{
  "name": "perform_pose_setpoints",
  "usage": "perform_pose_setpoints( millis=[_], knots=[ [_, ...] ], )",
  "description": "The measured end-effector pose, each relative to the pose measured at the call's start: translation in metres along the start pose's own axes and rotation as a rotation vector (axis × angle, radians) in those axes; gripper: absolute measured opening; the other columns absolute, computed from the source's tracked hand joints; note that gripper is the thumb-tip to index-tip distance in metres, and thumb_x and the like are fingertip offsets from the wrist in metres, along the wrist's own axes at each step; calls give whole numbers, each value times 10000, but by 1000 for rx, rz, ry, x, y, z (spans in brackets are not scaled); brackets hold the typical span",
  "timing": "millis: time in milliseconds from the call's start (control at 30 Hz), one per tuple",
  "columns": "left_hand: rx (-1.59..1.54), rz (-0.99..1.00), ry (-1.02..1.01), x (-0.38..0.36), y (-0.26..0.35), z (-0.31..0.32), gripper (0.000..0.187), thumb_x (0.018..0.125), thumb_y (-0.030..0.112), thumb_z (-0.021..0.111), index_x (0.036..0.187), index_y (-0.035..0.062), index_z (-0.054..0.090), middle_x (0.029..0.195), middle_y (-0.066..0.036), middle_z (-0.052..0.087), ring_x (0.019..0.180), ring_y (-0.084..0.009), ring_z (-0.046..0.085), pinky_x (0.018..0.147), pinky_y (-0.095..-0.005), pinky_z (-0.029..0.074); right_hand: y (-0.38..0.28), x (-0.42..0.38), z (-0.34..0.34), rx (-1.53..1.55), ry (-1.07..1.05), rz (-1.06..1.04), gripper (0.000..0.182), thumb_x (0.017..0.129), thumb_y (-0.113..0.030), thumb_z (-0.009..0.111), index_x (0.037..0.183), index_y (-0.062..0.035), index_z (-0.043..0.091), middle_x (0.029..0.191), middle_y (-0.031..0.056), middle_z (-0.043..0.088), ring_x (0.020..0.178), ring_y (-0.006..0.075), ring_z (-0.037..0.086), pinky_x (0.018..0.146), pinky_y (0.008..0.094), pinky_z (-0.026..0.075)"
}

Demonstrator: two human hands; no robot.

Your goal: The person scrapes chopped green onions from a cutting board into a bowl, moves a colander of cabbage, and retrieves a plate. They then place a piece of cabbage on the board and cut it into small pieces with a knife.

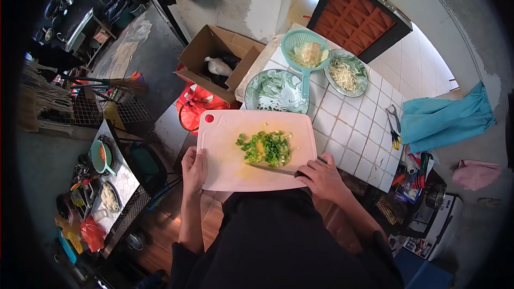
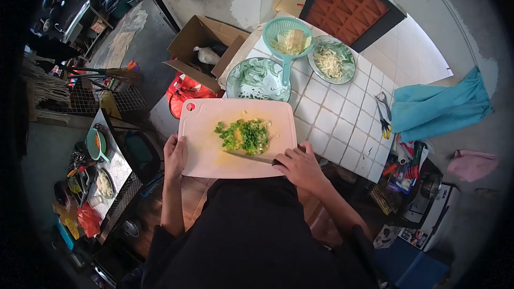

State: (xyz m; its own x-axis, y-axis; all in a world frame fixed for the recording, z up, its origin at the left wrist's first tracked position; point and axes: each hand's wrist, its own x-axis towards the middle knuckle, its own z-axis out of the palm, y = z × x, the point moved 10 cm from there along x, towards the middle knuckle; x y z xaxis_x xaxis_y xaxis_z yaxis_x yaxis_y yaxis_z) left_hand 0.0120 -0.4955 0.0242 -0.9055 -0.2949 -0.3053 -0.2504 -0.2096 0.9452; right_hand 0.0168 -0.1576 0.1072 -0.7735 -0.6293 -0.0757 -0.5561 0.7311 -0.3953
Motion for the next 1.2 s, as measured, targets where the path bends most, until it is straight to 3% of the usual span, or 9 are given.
perform_pose_setpoints(
  millis=[200, 333, 567, 833, 1000, 1067, 1200],
  knots=[
    [-10, -14, 0, 4, 8, 1, 157, 1023, 180, 548, 975, 33, 580, 737, 66, 554, 611, 0, 455, 546, -191, 339, 35, 18, -1, -26, 8, 124, 217, 970, -346, 560, 1041, -157, 640, 879, 60, 605, 970, 238, 603, 1013, 518, 276],
    [12, -37, -12, 4, 9, 2, 156, 1021, 179, 554, 978, 31, 581, 747, 60, 567, 620, -3, 470, 558, -188, 356, 66, 27, -1, -45, -9, 202, 225, 968, -344, 563, 1066, -157, 640, 943, 63, 622, 991, 241, 589, 1036, 529, 261],
    [11, -68, -14, 3, 5, -5, 162, 1018, 178, 560, 976, 24, 589, 778, 43, 588, 643, -12, 489, 578, -190, 373, 98, 60, 1, -48, 37, 181, 273, 967, -360, 557, 1077, -127, 646, 956, 83, 613, 1016, 245, 573, 1038, 488, 263],
    [31, -79, 5, 3, 7, -3, 156, 1016, 174, 562, 970, 28, 591, 788, 39, 596, 655, -12, 494, 584, -188, 382, 141, 95, -12, -97, 176, 233, 283, 972, -365, 549, 1118, -136, 633, 940, 88, 617, 983, 262, 585, 920, 453, 324],
    [28, -94, 15, 4, 10, -4, 163, 1016, 177, 560, 958, 28, 588, 786, 39, 594, 650, -10, 493, 577, -187, 384, 104, 85, -31, 7, 209, 155, 268, 969, -359, 559, 1088, -131, 632, 921, 81, 620, 970, 266, 591, 916, 436, 347],
    [39, -98, 6, 4, 16, -1, 166, 1018, 180, 558, 959, 27, 588, 781, 39, 593, 646, -9, 493, 574, -188, 385, 58, 81, -16, 116, 30, -34, 256, 965, -359, 565, 1069, -135, 631, 899, 75, 619, 942, 260, 600, 919, 430, 351],
    [51, -110, 4, 6, 20, 1, 169, 1019, 181, 556, 959, 26, 590, 781, 37, 595, 647, -8, 496, 573, -187, 387, 6, 76, 0, 81, -21, -146, 225, 963, -339, 567, 1045, -138, 625, 855, 81, 614, 895, 247, 613, 913, 433, 350]
  ],
)
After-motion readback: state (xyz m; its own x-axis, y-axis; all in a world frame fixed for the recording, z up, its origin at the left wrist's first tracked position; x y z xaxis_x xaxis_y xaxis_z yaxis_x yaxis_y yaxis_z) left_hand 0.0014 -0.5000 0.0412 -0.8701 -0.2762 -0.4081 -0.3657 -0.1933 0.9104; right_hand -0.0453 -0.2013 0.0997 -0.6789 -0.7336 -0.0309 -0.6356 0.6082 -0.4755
